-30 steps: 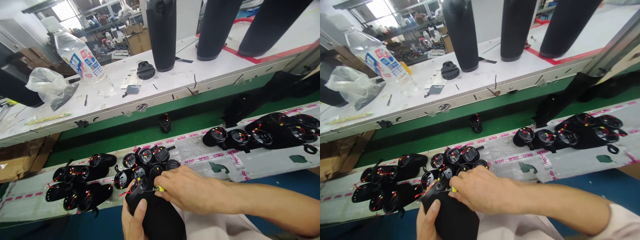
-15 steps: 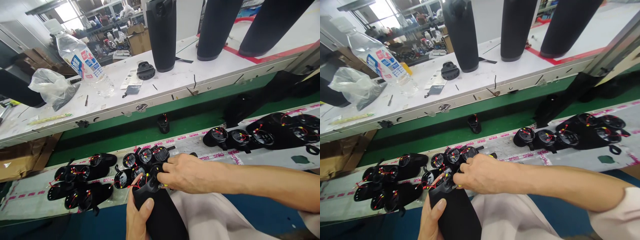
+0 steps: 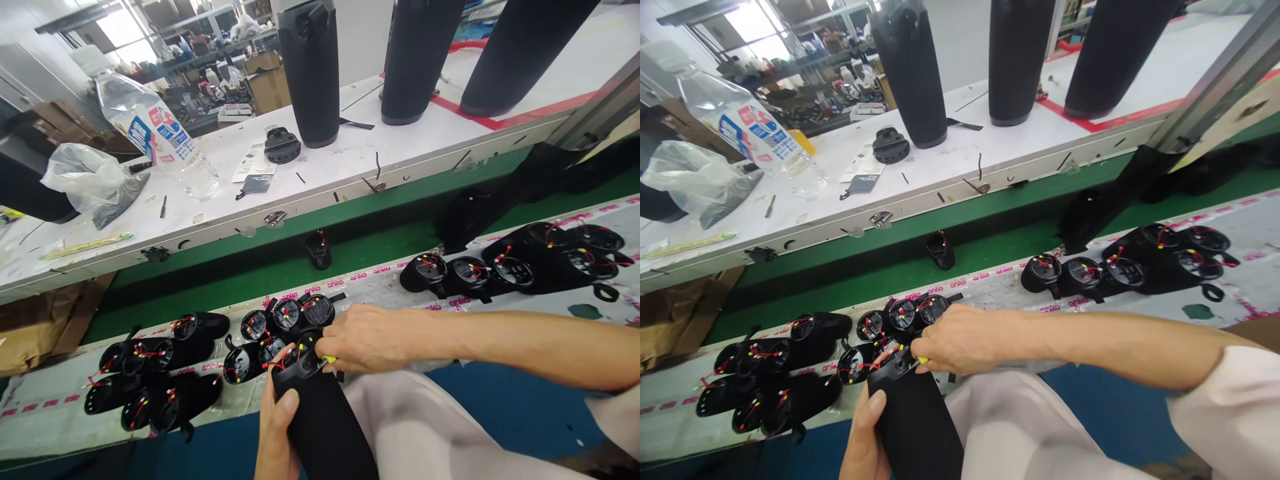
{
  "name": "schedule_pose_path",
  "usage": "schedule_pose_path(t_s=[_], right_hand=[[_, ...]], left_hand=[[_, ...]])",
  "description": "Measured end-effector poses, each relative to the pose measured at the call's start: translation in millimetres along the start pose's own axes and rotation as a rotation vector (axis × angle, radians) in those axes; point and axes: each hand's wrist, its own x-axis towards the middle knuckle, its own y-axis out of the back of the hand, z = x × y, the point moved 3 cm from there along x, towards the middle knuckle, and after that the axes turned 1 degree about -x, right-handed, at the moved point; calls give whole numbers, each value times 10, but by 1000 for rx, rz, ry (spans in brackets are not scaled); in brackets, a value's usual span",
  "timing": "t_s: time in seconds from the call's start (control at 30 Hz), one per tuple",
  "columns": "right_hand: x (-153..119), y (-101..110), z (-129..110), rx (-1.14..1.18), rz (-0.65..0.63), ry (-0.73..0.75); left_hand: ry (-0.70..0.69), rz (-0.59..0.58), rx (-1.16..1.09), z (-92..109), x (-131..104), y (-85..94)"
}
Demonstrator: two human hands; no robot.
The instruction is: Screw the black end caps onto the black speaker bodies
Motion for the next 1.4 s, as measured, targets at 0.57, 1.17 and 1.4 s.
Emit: schedule_pose_path(t_s=[0.57,1.17,1.4], right_hand=[[-91,105,-234,-178,152,-57],[-108,327,-281,-331,-17,2],[-58,331,-290,-337,-61,9]], left_hand=[[-74,11,105,140,10,2],[-245,133,494,310,-145,-119],[-246,176,566,306,-162,-97]])
